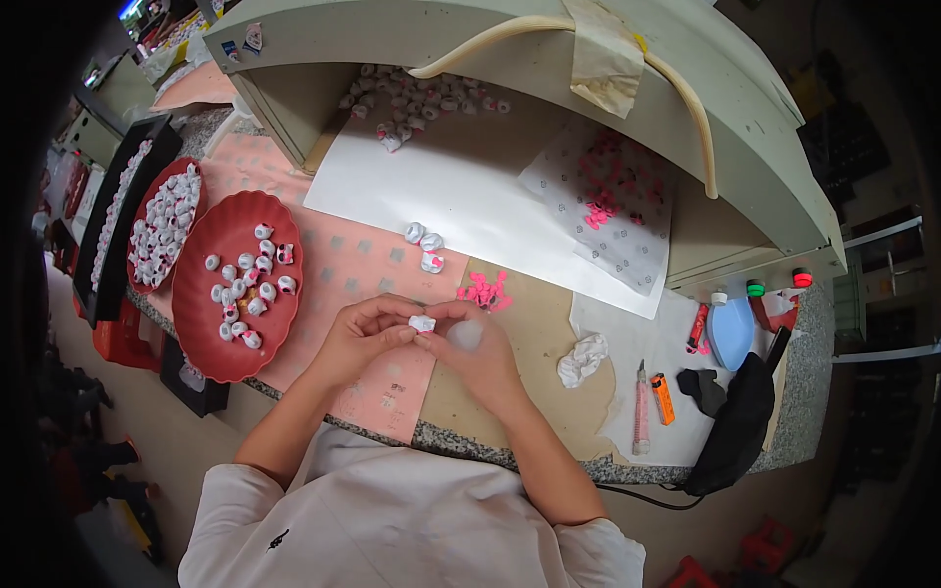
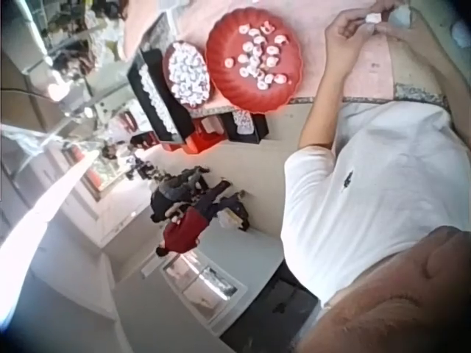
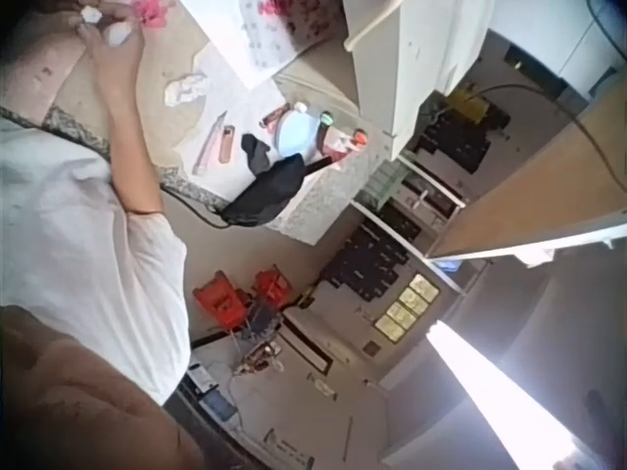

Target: Assembling small white and pink plastic toy components at a factory workstation.

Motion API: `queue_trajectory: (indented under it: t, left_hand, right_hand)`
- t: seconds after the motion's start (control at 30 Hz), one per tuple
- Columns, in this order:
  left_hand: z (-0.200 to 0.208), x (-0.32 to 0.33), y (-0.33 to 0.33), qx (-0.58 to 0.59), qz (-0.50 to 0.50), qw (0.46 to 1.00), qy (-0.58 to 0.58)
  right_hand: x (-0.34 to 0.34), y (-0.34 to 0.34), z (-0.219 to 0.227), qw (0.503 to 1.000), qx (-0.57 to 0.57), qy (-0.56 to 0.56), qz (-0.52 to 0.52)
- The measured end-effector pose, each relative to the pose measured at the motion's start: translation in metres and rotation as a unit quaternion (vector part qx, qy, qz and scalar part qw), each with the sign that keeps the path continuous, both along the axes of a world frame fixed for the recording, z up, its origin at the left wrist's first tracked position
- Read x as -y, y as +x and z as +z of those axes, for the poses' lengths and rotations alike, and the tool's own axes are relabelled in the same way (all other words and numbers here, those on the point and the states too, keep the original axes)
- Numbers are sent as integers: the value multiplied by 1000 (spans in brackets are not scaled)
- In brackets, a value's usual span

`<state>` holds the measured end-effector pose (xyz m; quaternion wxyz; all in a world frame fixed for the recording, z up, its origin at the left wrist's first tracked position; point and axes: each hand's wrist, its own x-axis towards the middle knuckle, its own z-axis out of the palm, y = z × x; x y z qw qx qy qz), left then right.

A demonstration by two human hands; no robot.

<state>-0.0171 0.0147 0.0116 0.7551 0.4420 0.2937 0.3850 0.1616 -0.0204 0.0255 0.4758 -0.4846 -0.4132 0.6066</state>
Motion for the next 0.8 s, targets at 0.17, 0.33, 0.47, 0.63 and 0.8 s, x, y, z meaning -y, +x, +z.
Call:
queue_trajectory:
  t: [0.17, 0.33, 0.47, 0.63, 0.8]
  left_hand:
    - [-2, -2, 3, 7, -24, 1000, 2]
    - [-4, -4, 7, 20, -23, 999, 16]
    - [-4, -4, 5, 23, -23, 999, 14]
    - [-2, -5, -4, 23, -18, 1000, -6]
    - [11, 6, -18, 33, -20, 999, -24]
  right_hand:
    - [0, 5, -3, 1000, 9, 26, -5]
    - [-1, 6, -4, 1000, -11, 24, -14]
    - [0, 4, -8, 999, 24, 35, -18]
    - [-3, -3, -14, 998, -33, 52, -4]
    - [12, -13, -9, 997, -71, -18, 2]
